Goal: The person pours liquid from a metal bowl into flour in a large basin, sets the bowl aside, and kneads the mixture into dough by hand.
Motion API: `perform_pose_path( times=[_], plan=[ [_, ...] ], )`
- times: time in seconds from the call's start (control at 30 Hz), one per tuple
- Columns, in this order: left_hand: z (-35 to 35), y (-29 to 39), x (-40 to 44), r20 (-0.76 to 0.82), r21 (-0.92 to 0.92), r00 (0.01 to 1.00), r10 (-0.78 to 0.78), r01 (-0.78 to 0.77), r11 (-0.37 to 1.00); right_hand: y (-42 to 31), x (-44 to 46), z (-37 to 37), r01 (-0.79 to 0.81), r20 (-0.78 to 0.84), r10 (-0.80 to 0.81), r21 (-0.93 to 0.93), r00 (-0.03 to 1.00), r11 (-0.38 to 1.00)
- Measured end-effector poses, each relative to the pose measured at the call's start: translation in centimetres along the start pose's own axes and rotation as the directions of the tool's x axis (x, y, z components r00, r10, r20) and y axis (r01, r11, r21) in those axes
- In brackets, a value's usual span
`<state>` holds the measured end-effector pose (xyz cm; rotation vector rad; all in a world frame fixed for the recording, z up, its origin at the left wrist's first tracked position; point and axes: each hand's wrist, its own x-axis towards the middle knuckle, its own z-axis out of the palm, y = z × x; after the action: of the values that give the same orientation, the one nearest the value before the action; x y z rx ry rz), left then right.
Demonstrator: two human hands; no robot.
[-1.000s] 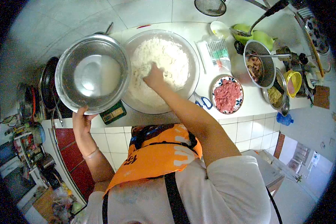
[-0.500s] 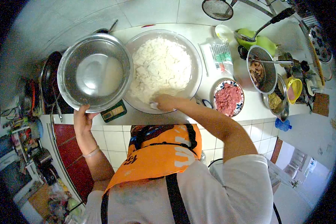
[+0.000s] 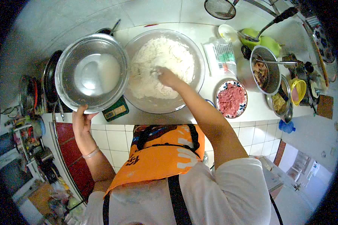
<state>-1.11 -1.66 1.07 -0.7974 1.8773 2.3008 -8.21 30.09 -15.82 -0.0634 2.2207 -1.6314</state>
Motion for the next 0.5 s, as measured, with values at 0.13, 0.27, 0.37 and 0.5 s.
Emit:
perform_pose_path(
  times=[0.13,0.27,0.37,0.5],
  plan=[
    [-0.2,0.1,-0.4,-0.021,0.000,1.000,0.023,-0.023,1.000,-2.1,-1.7,-2.4,-0.031,-0.123,-0.011,-0.337,0.992,0.941],
    [0.1,0.6,-0.8,-0.048,-0.025,0.998,0.032,-0.033,0.999,-6.5,-2.2,-0.5,-0.050,-0.051,0.019,-0.725,0.999,0.687],
    [-0.1,0.6,-0.9,-0.062,-0.042,0.997,0.038,-0.041,0.998,-5.1,0.9,3.5,0.140,0.145,-0.031,-0.843,0.989,0.519],
    [-0.5,0.4,-0.6,-0.034,-0.041,0.998,0.056,-0.057,0.998,-5.0,4.3,6.1,0.461,0.409,-0.221,-0.838,0.885,0.292]
  ],
)
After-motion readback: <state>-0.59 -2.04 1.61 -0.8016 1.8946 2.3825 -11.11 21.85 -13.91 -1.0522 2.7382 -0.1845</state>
